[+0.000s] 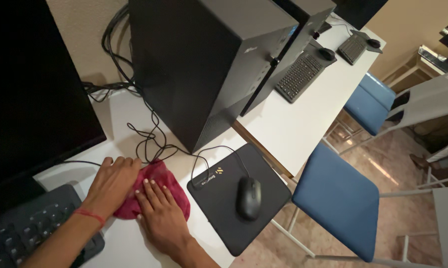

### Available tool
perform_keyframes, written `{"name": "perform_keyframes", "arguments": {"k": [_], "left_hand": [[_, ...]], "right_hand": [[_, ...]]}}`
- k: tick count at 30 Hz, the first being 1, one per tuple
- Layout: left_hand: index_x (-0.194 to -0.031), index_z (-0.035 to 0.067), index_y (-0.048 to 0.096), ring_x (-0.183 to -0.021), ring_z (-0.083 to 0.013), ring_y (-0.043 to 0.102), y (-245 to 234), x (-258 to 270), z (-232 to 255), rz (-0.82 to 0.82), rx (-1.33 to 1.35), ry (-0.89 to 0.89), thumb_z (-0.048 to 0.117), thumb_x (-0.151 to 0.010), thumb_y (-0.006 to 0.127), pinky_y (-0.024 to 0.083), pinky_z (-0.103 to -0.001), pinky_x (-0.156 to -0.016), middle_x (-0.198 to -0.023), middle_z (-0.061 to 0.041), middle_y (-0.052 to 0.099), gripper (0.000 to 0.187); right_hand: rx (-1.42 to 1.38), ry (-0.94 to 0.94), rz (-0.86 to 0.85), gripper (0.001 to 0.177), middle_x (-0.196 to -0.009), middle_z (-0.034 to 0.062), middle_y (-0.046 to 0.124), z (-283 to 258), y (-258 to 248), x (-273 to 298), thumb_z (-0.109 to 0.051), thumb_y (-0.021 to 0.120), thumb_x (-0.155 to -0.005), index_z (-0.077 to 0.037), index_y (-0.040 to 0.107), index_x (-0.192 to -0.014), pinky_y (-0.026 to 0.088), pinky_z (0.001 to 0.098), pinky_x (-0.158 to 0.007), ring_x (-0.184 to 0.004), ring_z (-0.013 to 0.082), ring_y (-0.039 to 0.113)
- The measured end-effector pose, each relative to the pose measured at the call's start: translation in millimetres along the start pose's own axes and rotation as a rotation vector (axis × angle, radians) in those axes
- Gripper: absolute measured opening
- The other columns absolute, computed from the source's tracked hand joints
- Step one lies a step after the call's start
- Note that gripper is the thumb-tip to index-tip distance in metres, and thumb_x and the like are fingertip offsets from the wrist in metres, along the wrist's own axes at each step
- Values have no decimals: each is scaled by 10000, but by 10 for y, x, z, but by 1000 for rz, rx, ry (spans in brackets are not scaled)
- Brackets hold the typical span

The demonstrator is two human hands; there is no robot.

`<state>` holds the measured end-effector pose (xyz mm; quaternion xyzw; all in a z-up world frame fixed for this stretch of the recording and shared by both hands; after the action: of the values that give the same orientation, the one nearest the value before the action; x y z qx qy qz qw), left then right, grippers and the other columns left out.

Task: The person wipes a white desk surface with a pink cloth, moving the keyboard and mouse aside to clean underneath. They then wipe the mousepad and the top of the computer tower before returning the peripherals to their original positions.

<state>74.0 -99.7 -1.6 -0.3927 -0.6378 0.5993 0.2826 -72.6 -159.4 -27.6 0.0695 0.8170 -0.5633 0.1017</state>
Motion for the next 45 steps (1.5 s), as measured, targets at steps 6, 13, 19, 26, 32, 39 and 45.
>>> {"name": "perform_keyframes", "arguments": {"k": [6,13,19,26,32,39,45], "left_hand": [[-941,138,687,-1049,-212,654,89,17,-113,-28,33,24,86,-837,600,498,-358,-912,-1003,-45,695,146],[-996,111,645,-1021,-233,654,37,-25,-127,-15,32,55,92,-834,583,504,-359,-915,-989,-69,687,174],[-1038,134,641,-1047,-240,644,-72,-52,-277,0,72,52,80,-839,588,509,-375,-932,-1040,-71,651,213],[-1033,78,648,-1015,-270,659,-225,-11,-297,186,81,2,-8,-785,605,549,-390,-880,-1017,-93,658,266],[-1047,34,644,-984,-287,680,-266,48,-239,230,120,-5,-44,-766,615,608,-372,-772,-1030,-122,660,293],[-1006,48,629,-1025,-291,681,-192,33,-327,231,139,-52,-13,-822,614,609,-381,-775,-1046,-120,655,194],[-1043,23,609,-1060,-301,679,-174,-2,-399,245,183,-64,8,-796,632,607,-390,-765,-1078,-140,655,249]], "right_hand": [[-66,75,43,566,-1638,408,294,-82,54,118,-244,586,-1005,26,510,-1497,196,520,-1282,-1551,467,289],[-29,18,45,574,-1625,311,400,-127,117,21,-231,582,-998,33,516,-1504,205,542,-1278,-1551,441,344],[25,2,42,550,-1617,270,424,-28,168,-315,-240,544,-1015,25,505,-1495,207,519,-1286,-1546,397,344],[18,90,132,533,-1614,252,417,254,215,-604,-251,526,-1014,11,507,-1478,209,527,-1266,-1526,394,346],[95,247,264,528,-1566,365,354,233,210,-500,-242,556,-992,-12,524,-1466,209,560,-1233,-1491,488,299],[89,208,207,582,-1582,338,377,-184,279,-276,-246,529,-1015,60,454,-1505,211,558,-1241,-1510,469,308],[24,-54,129,534,-1564,261,476,-219,362,-519,-264,542,-1008,41,523,-1446,246,492,-1273,-1519,385,372]]}}
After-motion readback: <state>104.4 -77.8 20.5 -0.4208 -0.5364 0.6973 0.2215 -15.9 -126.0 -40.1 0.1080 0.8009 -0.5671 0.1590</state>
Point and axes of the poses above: each hand's wrist, its own x-axis away from the middle knuckle, its own y-axis out of the palm, z = x × y, the point moved 4 cm from there along -x, towards the middle knuckle
